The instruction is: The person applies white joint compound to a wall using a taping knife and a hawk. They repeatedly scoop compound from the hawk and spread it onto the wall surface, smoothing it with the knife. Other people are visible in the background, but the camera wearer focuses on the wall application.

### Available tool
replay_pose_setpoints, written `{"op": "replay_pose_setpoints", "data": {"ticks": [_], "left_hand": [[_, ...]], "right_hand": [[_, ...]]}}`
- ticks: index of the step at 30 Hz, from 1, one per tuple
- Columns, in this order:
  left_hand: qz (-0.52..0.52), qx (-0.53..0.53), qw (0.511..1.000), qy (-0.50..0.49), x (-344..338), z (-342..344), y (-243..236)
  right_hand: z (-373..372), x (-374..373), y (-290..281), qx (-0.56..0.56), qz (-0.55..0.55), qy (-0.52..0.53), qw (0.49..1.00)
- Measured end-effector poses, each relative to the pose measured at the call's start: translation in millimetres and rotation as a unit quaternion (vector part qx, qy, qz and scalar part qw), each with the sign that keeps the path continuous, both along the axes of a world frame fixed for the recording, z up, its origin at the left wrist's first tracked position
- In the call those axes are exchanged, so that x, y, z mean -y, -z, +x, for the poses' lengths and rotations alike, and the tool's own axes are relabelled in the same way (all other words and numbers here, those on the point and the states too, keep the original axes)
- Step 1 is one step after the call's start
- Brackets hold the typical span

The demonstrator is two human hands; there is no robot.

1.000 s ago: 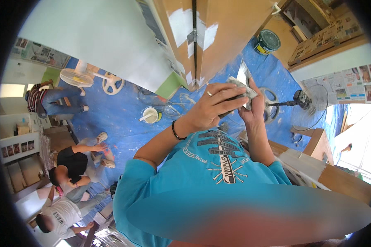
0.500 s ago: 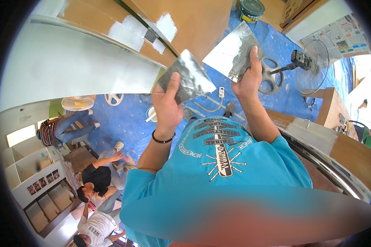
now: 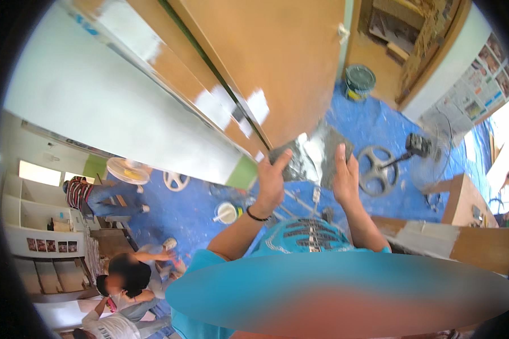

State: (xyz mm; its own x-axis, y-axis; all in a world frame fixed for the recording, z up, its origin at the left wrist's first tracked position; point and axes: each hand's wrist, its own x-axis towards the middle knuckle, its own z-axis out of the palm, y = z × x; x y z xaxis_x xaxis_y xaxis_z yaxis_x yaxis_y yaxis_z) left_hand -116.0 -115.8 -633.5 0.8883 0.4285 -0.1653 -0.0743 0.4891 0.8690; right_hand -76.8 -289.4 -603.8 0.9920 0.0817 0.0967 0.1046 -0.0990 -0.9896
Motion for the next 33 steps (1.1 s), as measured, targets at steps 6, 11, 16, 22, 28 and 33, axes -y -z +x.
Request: {"op": "replay_pose_setpoints", "data": {"ticks": [6, 11, 16, 22, 28, 33], "left_hand": [[-0.012, 0.101, 0.995, 0.015, 1.8, 12.9, -35.8], [0.453, 0.416, 0.787, 0.040, -4.5, -10.4, -66.9], [0.585, 0.413, 0.670, 0.196, 4.2, -20.5, -69.3], [0.643, 0.338, 0.659, 0.194, 10.3, -28.0, -55.0], [0.651, 0.275, 0.692, 0.145, 11.0, -27.1, -43.0], [0.803, 0.107, 0.578, 0.094, -8.8, -34.8, -34.1]], "right_hand": [[-16.2, 3.9, 12.8, -0.112, 0.109, -0.129, 0.979], [1.8, 7.1, 13.7, -0.283, 0.446, -0.071, 0.846], [15.2, 11.6, 18.1, -0.308, 0.565, -0.191, 0.741], [18.0, 16.2, 21.3, -0.306, 0.508, -0.123, 0.796], [28.0, 22.2, 14.3, -0.333, 0.487, -0.103, 0.801], [50.0, 38.4, 21.0, -0.351, 0.483, -0.131, 0.792]]}}
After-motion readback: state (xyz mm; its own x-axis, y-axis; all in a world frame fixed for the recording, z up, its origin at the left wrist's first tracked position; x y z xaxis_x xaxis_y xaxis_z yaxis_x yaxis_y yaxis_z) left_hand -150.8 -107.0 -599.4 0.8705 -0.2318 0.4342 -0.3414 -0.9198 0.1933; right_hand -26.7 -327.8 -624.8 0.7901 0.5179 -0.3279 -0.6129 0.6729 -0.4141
